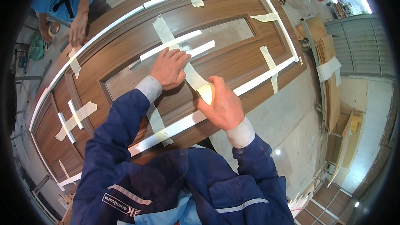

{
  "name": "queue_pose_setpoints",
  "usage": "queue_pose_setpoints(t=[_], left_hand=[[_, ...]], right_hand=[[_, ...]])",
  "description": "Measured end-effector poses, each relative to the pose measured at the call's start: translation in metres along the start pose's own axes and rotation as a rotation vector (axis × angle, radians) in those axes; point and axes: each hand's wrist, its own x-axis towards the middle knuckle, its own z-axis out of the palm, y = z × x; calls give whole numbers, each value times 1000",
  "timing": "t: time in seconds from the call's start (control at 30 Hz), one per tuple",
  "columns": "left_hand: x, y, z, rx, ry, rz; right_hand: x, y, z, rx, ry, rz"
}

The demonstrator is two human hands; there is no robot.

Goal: The person applies masking tape to the edges and corners of a wooden door panel, then retrieves a roll of corrugated cardboard and a sheet of bubble wrap. They place the bubble wrap over the taped door and cover it with the cardboard sheet, smoothing the materials to prepare the door for transport.

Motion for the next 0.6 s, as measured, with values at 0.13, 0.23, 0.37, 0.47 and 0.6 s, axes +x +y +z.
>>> queue_pose_setpoints(t=[0.13, 0.23, 0.37, 0.47, 0.6], left_hand=[[-22, 23, 16, -49, 118, 187], [-40, 34, 22, 18, -105, 251], [-51, 36, 29, 64, -171, 232], [-52, 33, 33, -24, -92, 258], [-48, 33, 29, -32, 32, 239]], right_hand=[[9, 11, 7, -27, -84, 20], [18, 19, 11, -26, -122, 11], [23, 30, 18, 36, -143, 71], [27, 38, 26, 130, -147, 214], [35, 47, 37, 202, -72, 205]])
